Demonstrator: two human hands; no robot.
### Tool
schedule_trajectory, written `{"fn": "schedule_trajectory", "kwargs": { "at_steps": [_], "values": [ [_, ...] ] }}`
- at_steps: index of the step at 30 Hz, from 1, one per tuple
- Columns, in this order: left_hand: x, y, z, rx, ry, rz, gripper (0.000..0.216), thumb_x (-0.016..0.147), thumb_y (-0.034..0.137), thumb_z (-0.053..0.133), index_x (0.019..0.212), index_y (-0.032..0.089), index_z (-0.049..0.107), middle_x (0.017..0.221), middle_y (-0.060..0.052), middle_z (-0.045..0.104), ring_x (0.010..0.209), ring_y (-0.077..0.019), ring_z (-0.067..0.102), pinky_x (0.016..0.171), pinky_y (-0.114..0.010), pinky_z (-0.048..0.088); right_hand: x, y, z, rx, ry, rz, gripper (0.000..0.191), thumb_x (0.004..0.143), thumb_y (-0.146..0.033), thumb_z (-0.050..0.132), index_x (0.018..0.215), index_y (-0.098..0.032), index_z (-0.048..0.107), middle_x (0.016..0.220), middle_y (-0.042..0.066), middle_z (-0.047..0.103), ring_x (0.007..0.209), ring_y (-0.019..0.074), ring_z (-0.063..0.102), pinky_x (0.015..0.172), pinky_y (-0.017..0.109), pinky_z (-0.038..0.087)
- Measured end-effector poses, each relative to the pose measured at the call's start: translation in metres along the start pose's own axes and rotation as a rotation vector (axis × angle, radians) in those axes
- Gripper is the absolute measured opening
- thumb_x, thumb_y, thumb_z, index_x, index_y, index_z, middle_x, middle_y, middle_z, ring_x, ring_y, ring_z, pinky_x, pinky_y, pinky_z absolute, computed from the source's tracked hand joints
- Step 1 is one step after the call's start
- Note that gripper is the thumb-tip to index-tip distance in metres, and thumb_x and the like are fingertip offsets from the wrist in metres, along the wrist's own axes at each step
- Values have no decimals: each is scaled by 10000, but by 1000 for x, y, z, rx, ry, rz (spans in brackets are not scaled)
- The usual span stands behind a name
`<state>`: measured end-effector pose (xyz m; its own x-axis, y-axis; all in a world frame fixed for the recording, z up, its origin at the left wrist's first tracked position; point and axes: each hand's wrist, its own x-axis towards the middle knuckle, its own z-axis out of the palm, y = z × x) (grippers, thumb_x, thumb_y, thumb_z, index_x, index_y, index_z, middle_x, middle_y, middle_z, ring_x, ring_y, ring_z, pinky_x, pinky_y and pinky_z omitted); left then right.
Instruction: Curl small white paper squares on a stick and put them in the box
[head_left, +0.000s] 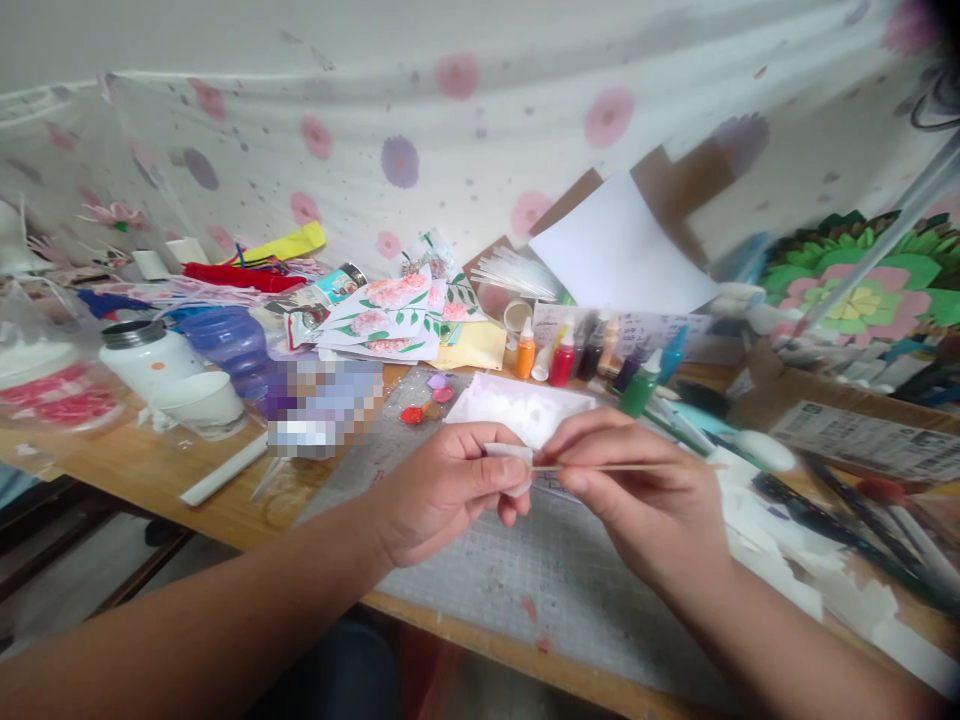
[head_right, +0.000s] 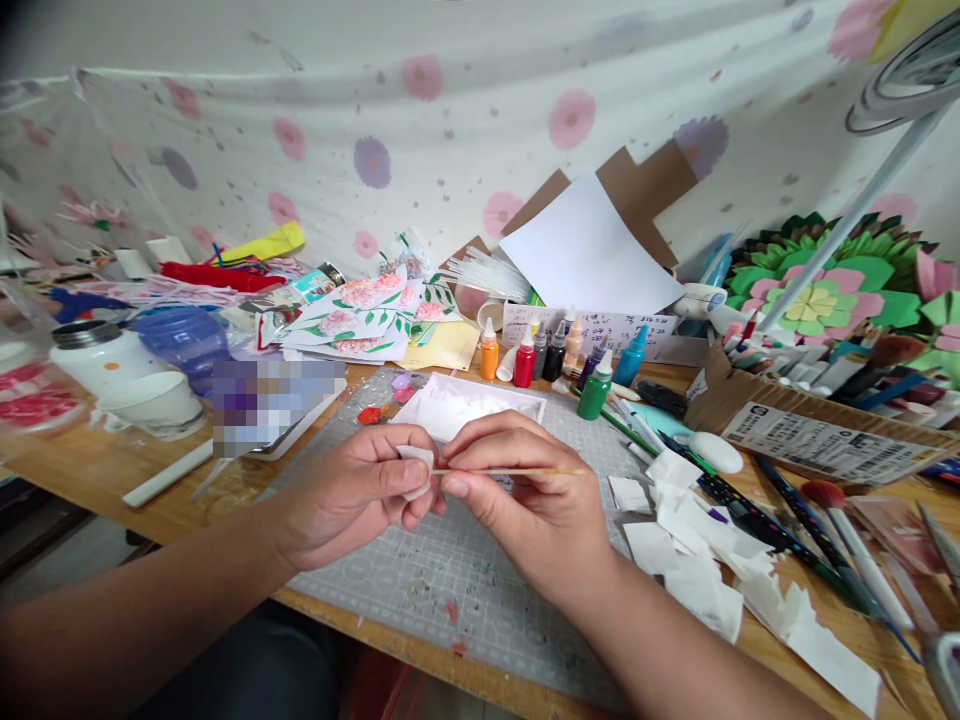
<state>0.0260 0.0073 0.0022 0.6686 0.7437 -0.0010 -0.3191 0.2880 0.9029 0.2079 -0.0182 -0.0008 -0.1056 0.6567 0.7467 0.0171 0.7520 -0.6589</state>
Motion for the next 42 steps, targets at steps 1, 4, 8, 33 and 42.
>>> {"fn": "schedule_trajectory", "kwargs": {
  "at_steps": [1, 4, 8, 33, 42],
  "values": [
    [0, 0, 0, 0, -1, 1, 182, 765, 264, 747, 724, 119, 644, 599, -14, 622, 611, -113, 558, 558, -215, 399, 0, 0, 0, 4, -1, -2, 157, 769, -58, 712, 830, -201, 738, 834, 27, 720, 808, 139, 686, 751, 269, 561],
    [0, 0, -1, 0, -5, 4, 180, 768, 264, 744, 730, 119, 645, 600, -13, 622, 615, -115, 561, 558, -215, 400, 0, 0, 0, 9, -4, -3, 158, 768, -56, 714, 830, -200, 737, 832, 26, 719, 811, 138, 686, 756, 267, 561],
    [0, -1, -2, 7, -10, 9, 179, 773, 263, 740, 725, 120, 642, 606, -13, 622, 618, -113, 560, 555, -216, 400, 0, 0, 0, -3, -4, -1, 157, 766, -54, 715, 827, -197, 737, 830, 30, 720, 814, 142, 688, 755, 269, 561],
    [0, 0, -1, 36, 13, 1, 210, 755, 287, 752, 710, 124, 628, 586, -6, 604, 609, -119, 552, 585, -237, 395, 1, -3, 1, -40, 12, -15, 146, 757, -77, 722, 800, -214, 746, 784, 34, 731, 763, 167, 695, 712, 303, 573],
    [0, 2, 0, 50, 19, 3, 187, 755, 261, 745, 701, 122, 632, 585, -6, 612, 593, -110, 553, 558, -226, 385, 2, -5, 1, -80, 9, -17, 129, 763, -86, 719, 792, -208, 748, 781, 42, 730, 752, 168, 694, 706, 304, 575]
  ]
}}
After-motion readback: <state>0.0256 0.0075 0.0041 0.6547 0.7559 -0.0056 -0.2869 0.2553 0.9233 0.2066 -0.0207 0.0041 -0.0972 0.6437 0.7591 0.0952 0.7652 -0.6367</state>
